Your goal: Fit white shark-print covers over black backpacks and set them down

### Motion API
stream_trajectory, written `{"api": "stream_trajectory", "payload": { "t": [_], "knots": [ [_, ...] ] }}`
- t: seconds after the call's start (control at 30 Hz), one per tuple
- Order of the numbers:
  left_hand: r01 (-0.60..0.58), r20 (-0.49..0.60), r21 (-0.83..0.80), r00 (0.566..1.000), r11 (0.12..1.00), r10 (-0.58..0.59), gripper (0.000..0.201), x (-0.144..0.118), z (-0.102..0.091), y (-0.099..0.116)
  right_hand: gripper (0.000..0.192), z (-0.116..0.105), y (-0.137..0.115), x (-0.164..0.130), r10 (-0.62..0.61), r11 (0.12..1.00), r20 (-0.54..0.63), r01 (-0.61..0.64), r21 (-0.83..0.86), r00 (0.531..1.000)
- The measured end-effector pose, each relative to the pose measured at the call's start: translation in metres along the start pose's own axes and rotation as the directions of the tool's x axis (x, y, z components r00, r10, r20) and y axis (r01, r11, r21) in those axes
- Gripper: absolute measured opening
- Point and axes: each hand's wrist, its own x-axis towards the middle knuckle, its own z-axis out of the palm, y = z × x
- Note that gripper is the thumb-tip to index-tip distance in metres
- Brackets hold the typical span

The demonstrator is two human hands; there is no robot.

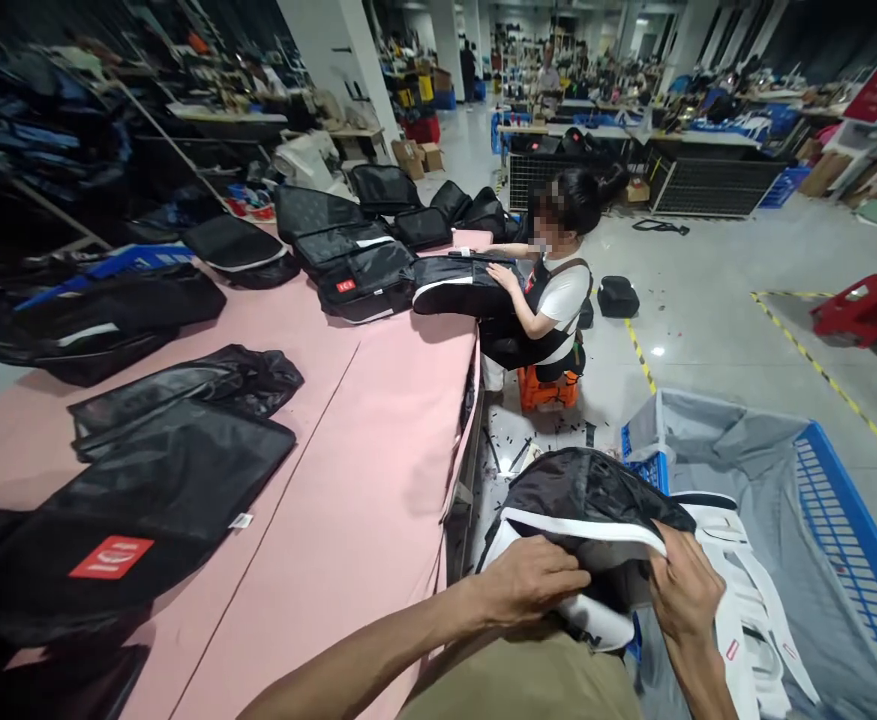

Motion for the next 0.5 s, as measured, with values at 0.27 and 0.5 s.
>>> {"api": "stream_trajectory", "payload": {
  "t": [0.27,0.5],
  "knots": [
    [0.246,-0.447,0.109,0.877,0.963,-0.173,0.082,0.117,0.005,-0.074,0.026,0.006,0.045,0.029,-0.081,0.995,0.059,0.085,-0.061,0.995],
    [0.410,-0.253,-0.346,0.825,0.844,-0.505,0.052,0.150,0.000,-0.135,0.055,0.068,0.124,0.076,-0.021,0.987,0.337,-0.034,0.155,0.941]
  ]
}}
